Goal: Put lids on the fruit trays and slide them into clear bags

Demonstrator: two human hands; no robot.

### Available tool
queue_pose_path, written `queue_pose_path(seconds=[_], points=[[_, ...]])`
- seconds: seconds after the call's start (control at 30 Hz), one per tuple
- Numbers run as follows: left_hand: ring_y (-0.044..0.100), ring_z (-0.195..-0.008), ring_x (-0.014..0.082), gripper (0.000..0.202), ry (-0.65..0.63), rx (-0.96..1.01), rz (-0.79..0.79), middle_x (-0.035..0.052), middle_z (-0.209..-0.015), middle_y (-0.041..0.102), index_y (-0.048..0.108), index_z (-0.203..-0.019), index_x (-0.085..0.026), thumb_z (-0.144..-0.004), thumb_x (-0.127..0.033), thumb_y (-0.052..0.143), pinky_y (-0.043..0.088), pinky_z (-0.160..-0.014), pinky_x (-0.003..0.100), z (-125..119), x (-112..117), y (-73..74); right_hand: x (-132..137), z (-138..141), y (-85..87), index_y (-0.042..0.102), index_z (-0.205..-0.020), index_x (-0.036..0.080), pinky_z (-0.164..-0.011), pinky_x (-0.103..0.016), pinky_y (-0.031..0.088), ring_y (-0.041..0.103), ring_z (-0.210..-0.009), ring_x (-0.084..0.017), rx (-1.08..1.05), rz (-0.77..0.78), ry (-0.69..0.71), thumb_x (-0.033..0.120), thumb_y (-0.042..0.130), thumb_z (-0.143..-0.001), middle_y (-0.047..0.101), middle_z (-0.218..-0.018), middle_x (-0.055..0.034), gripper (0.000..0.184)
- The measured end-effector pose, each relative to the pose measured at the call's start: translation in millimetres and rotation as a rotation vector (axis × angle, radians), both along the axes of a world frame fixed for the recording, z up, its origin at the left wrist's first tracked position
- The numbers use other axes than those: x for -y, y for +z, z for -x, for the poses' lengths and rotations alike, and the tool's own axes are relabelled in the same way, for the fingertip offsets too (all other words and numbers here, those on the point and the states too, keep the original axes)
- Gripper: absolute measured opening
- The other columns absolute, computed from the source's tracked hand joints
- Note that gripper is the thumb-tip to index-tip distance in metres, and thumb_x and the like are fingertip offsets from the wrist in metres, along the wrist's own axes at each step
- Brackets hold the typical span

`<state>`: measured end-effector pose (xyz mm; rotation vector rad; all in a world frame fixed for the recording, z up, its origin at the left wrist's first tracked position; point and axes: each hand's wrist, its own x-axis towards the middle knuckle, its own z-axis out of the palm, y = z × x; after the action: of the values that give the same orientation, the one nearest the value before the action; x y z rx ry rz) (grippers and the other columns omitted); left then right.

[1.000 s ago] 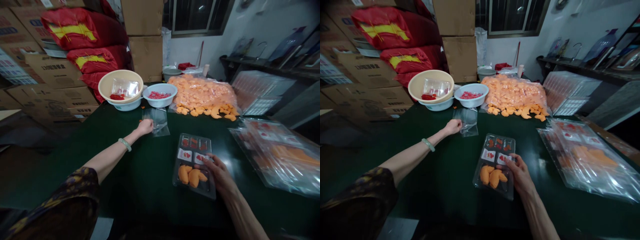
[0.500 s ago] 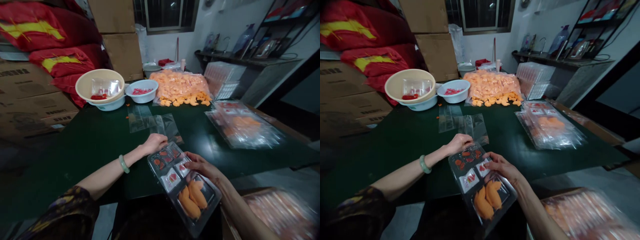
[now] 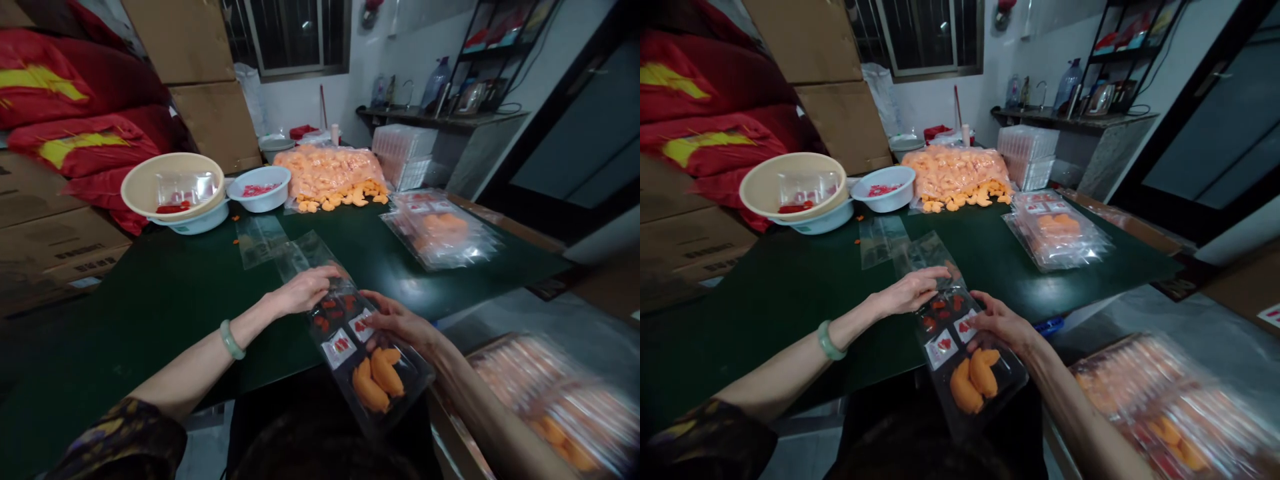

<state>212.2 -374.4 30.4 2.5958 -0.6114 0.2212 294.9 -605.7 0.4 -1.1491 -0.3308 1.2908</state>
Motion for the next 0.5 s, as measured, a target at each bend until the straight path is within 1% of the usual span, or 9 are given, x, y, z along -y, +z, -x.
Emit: queue_pose_path(seconds=[0.07, 0.1, 0.17, 0.23, 0.27, 0.33, 0.4, 0.47, 0.5], points=[[0.053, -0.113, 0.0192, 0.020, -0.057, -0.066, 0.012, 0.0126, -0.125, 0.053, 0.054, -0.072, -0.015, -0.087, -0.014, 0.040, 0.043, -0.093, 0.030, -1.8, 5.1, 4.0, 2.1, -0.4, 2.4, 0.006, -0.140, 0.018, -0.037, -0.017, 0.047, 0.066, -0.051, -0.018, 0.042, -0.005, -0.019, 0.019, 0.069, -0.068, 0.068, -0.071, -0.0010, 0.095], [0.053, -0.112, 0.0184, 0.019, -0.080, -0.099, 0.023, 0.0119, -0.126, 0.053, 0.055, -0.074, -0.015, -0.087, -0.014, 0.040, 0.044, -0.092, 0.029, -2.6, 7.6, 5.8, 3.2, -1.3, 3.0, 0.002, -0.142, 0.018, -0.036, -0.017, 0.047, 0.067, -0.052, -0.018, 0.062, -0.012, -0.018, 0.019, 0.068, -0.069, 0.067, -0.068, -0.0005, 0.098], [0.053, -0.114, 0.0174, 0.018, -0.117, -0.147, 0.036, 0.0107, -0.127, 0.053, 0.057, -0.083, -0.015, -0.087, -0.013, 0.040, 0.044, -0.093, 0.028, -3.1, 12.0, 8.7, 5.3, -4.0, 2.8, 0.002, -0.143, 0.018, -0.036, -0.016, 0.047, 0.067, -0.053, -0.018, 0.088, -0.033, 0.010, 0.018, 0.066, -0.071, 0.067, -0.066, 0.0001, 0.096], [0.050, -0.117, 0.0177, 0.018, -0.133, -0.146, 0.025, 0.0100, -0.128, 0.053, 0.057, -0.090, -0.016, -0.088, -0.013, 0.040, 0.042, -0.095, 0.029, -1.0, 14.8, 9.6, 7.7, -7.1, 0.8, 0.009, -0.144, 0.018, -0.037, -0.016, 0.047, 0.068, -0.055, -0.018, 0.090, -0.057, 0.044, 0.018, 0.065, -0.073, 0.067, -0.066, -0.0004, 0.090], [0.051, -0.116, 0.0180, 0.017, -0.116, -0.128, 0.006, 0.0099, -0.127, 0.053, 0.057, -0.090, -0.016, -0.088, -0.014, 0.040, 0.041, -0.095, 0.030, 1.3, 15.4, 9.1, 8.9, -8.3, -0.6, 0.012, -0.143, 0.018, -0.038, -0.016, 0.047, 0.068, -0.055, -0.018, 0.084, -0.070, 0.058, 0.018, 0.065, -0.073, 0.068, -0.068, -0.0009, 0.088], [0.053, -0.111, 0.0194, 0.016, -0.015, -0.044, -0.041, 0.0104, -0.124, 0.054, 0.057, -0.084, -0.016, -0.089, -0.018, 0.042, 0.041, -0.093, 0.033, 7.7, 15.2, 5.4, 10.9, -9.2, -3.1, 0.018, -0.142, 0.018, -0.039, -0.016, 0.048, 0.068, -0.056, -0.017, 0.069, -0.094, 0.067, 0.018, 0.065, -0.074, 0.069, -0.071, -0.0024, 0.083], [0.055, -0.105, 0.0205, 0.015, 0.148, 0.061, -0.068, 0.0109, -0.118, 0.055, 0.056, -0.080, -0.016, -0.088, -0.021, 0.044, 0.041, -0.089, 0.036, 15.3, 13.4, -1.5, 11.8, -8.2, -4.7, 0.019, -0.142, 0.019, -0.039, -0.016, 0.048, 0.068, -0.056, -0.017, 0.057, -0.116, 0.047, 0.019, 0.065, -0.074, 0.069, -0.072, -0.0030, 0.082], [0.056, -0.098, 0.0200, 0.012, 0.302, 0.114, -0.041, 0.0103, -0.112, 0.056, 0.055, -0.080, -0.017, -0.086, -0.024, 0.048, 0.041, -0.085, 0.036, 21.7, 10.7, -10.4, 11.6, -6.0, -5.1, 0.020, -0.142, 0.018, -0.039, -0.015, 0.048, 0.068, -0.056, -0.017, 0.052, -0.133, 0.026, 0.019, 0.066, -0.074, 0.069, -0.072, -0.0035, 0.082], [0.056, -0.095, 0.0193, 0.011, 0.360, 0.116, -0.007, 0.0096, -0.109, 0.056, 0.054, -0.081, -0.017, -0.085, -0.025, 0.050, 0.042, -0.083, 0.035, 23.9, 9.2, -14.9, 11.2, -4.9, -5.2, 0.021, -0.142, 0.018, -0.038, -0.015, 0.048, 0.068, -0.056, -0.017, 0.051, -0.139, 0.018, 0.020, 0.066, -0.073, 0.070, -0.073, -0.0040, 0.082]])
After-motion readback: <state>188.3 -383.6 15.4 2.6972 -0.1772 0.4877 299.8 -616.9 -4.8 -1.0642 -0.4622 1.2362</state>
